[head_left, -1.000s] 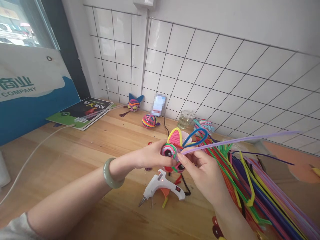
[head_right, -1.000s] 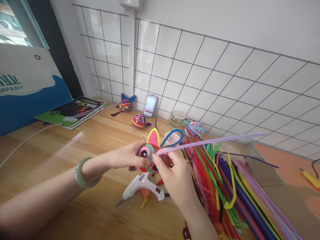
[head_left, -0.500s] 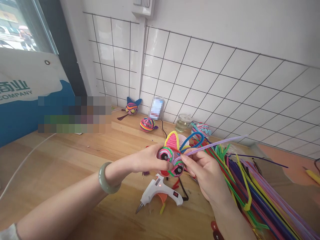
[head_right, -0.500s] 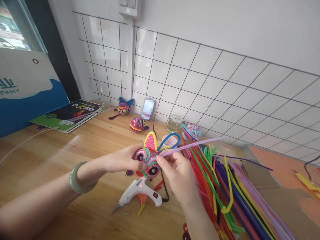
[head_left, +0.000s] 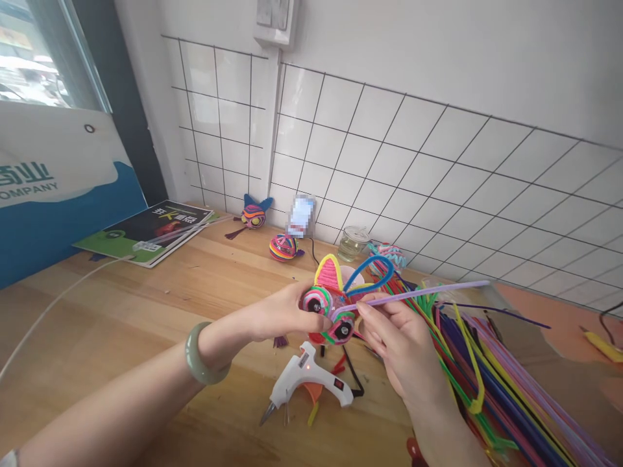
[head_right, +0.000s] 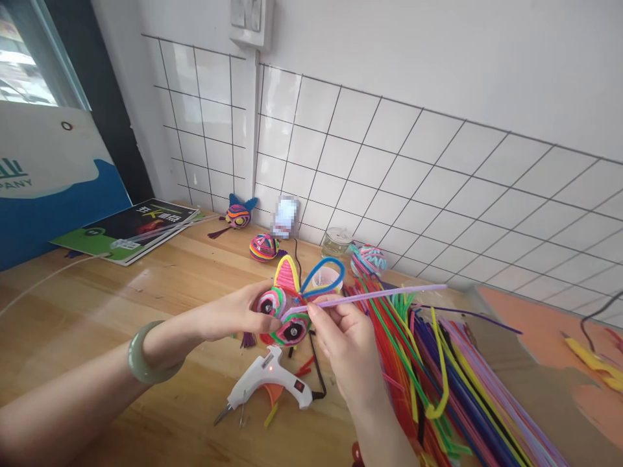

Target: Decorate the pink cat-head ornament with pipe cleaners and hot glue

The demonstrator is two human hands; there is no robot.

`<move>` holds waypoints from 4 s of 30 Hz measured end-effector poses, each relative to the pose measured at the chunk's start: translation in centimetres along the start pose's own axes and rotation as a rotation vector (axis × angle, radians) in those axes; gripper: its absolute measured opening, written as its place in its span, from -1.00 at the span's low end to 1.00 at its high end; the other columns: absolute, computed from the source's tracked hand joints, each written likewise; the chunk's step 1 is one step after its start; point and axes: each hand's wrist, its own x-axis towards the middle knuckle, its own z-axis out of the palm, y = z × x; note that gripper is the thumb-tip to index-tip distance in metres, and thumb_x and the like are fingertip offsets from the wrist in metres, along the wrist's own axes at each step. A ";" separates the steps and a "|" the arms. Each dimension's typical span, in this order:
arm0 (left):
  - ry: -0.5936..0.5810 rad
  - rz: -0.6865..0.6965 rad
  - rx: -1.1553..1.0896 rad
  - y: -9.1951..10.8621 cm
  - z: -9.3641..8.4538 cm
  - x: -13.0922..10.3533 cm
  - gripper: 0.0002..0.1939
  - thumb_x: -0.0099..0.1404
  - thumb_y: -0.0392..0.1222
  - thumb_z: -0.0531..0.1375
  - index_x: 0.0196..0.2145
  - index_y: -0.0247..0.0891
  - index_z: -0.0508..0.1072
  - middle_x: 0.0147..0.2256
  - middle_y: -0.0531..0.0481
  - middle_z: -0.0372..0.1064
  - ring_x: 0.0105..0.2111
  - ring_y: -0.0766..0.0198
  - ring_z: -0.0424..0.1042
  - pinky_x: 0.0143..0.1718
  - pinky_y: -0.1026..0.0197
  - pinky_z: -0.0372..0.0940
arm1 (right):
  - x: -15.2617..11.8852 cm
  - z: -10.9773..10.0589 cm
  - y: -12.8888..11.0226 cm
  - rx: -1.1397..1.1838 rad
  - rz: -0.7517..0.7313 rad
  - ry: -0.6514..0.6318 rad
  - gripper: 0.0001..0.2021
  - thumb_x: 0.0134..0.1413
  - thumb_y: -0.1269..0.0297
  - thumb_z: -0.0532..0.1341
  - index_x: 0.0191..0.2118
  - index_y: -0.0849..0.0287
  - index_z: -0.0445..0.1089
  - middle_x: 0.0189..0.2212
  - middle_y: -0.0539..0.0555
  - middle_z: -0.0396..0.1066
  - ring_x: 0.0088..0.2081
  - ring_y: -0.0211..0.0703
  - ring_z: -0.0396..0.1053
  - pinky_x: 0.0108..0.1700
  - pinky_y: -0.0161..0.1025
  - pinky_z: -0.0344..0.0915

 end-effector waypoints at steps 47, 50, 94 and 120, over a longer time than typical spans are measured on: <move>0.008 0.291 -0.355 -0.5 0.8 0.3 -0.45 0.08 -0.08 0.32 0.01 -0.29 0.36 -0.28 -0.05 0.45 -0.28 0.19 0.44 -0.16 0.18 0.30 | 0.2 1.3 -0.3 0.325 0.031 0.123 -0.68 -0.29 0.15 0.48 -0.53 0.18 0.35 -0.72 -0.21 0.00 -0.65 -0.49 -0.11 -0.60 -0.46 -0.01; -0.001 0.308 -0.372 -0.5 0.8 0.4 -0.44 0.06 -0.08 0.33 0.01 -0.29 0.36 -0.22 -0.09 0.46 -0.23 0.16 0.44 -0.15 0.17 0.30 | 0.2 1.4 -0.4 0.333 0.034 0.126 -0.69 -0.30 0.15 0.48 -0.52 0.18 0.37 -0.72 -0.21 0.02 -0.64 -0.49 -0.10 -0.60 -0.47 0.01; 0.193 0.366 -0.118 -0.6 1.1 0.3 -0.46 0.07 -0.21 0.32 -0.02 -0.29 0.24 -0.11 -0.09 0.35 -0.11 0.13 0.36 -0.05 0.10 0.28 | 0.2 1.4 -0.5 0.242 0.032 -0.016 -0.63 -0.27 0.17 0.49 -0.29 0.11 0.42 -0.36 -0.01 0.47 -0.34 -0.24 0.38 -0.32 -0.32 0.35; 0.180 0.239 -0.159 -0.2 1.4 0.4 -0.44 0.06 -0.24 0.31 0.02 -0.29 0.27 -0.26 0.04 0.37 -0.33 0.32 0.34 -0.29 0.27 0.29 | 0.4 0.3 0.1 0.017 -0.053 -0.072 -0.72 -0.18 0.22 0.46 -0.28 0.08 0.47 -0.40 -0.03 0.34 -0.37 -0.25 0.25 -0.29 -0.31 0.25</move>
